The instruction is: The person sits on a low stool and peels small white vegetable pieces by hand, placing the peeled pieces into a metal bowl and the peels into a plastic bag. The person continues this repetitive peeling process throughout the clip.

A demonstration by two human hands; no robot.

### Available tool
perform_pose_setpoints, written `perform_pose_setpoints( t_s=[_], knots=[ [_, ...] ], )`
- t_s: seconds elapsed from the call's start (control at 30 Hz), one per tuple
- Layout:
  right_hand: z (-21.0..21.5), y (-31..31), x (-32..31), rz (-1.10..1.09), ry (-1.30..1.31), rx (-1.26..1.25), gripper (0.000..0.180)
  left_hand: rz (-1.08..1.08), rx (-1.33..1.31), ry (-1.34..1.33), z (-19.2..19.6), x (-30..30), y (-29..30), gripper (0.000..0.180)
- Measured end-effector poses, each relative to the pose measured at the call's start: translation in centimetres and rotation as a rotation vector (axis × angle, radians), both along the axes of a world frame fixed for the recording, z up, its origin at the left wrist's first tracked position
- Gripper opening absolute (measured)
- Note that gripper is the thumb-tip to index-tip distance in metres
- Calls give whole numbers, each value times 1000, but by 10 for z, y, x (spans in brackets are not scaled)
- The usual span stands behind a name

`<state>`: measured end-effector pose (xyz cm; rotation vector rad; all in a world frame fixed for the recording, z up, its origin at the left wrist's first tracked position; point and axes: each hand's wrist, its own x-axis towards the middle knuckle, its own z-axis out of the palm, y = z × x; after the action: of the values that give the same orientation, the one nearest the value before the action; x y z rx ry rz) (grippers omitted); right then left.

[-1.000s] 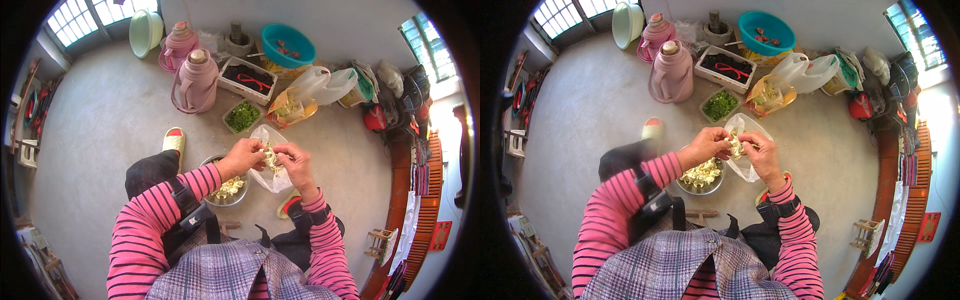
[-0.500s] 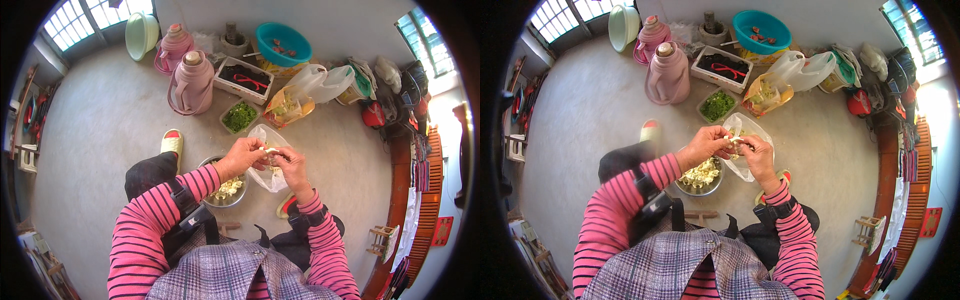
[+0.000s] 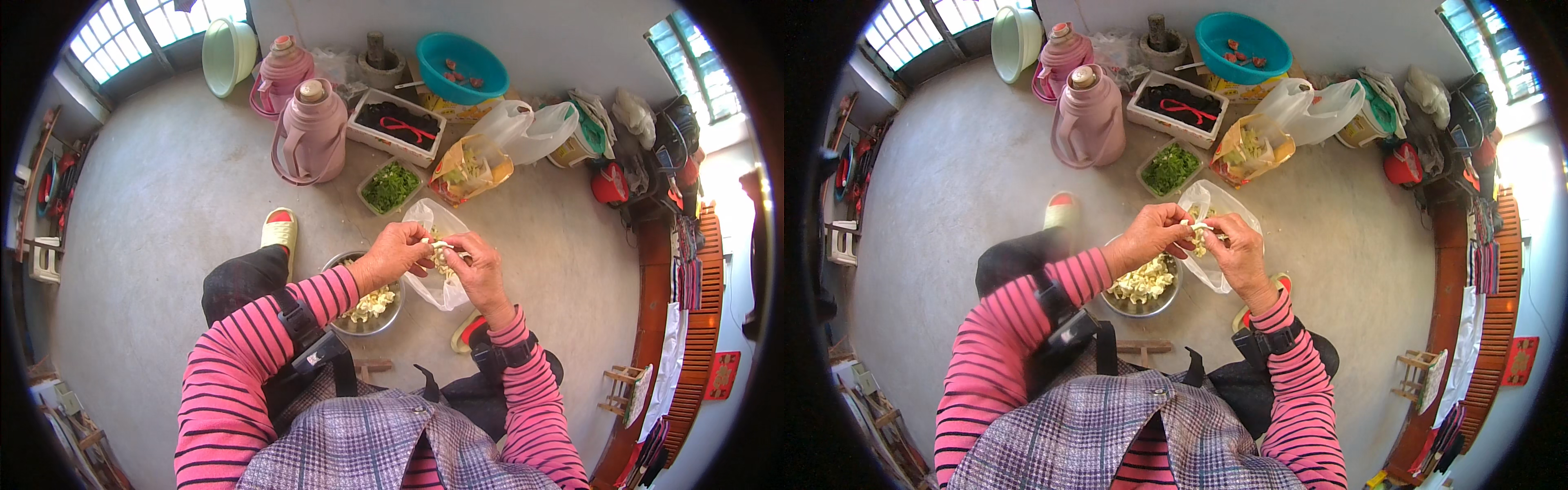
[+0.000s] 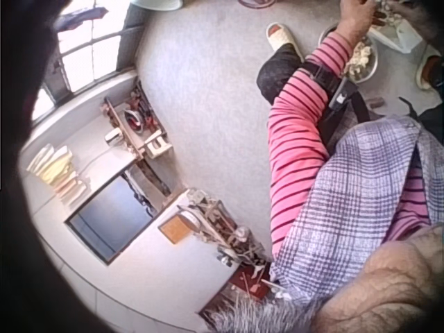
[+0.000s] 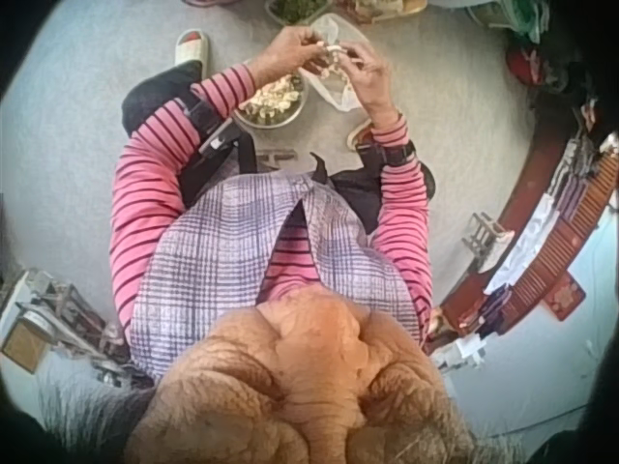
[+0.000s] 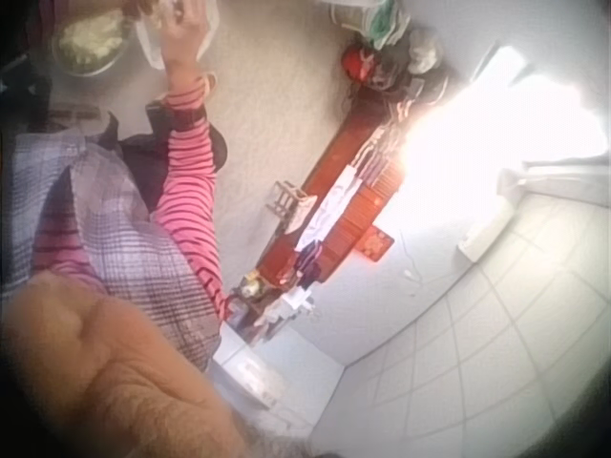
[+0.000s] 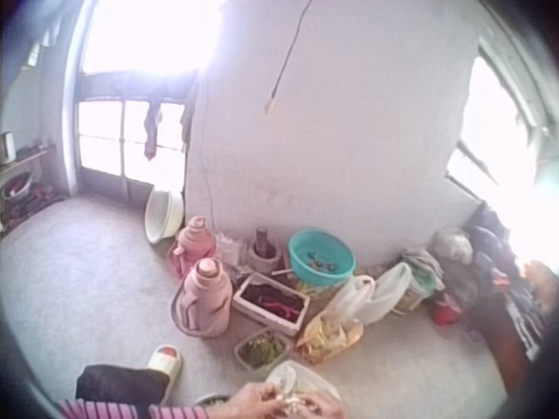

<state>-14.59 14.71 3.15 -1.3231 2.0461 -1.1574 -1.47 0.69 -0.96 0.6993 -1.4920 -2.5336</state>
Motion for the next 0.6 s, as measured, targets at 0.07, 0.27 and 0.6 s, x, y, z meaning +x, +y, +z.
perform_pose_setpoints(
  t_s=[0.07,0.27,0.6],
  knots=[
    [-5,0,-3,-14,79,28,16,-3,-3,-1,-1,0,0,12],
    [-20,0,-13,-11,423,-10,18,-12,-18,5,-2,0,0,13],
    [1,-1,3,87,394,-17,12,-8,-91,11,-4,-1,2,11]
  ],
)
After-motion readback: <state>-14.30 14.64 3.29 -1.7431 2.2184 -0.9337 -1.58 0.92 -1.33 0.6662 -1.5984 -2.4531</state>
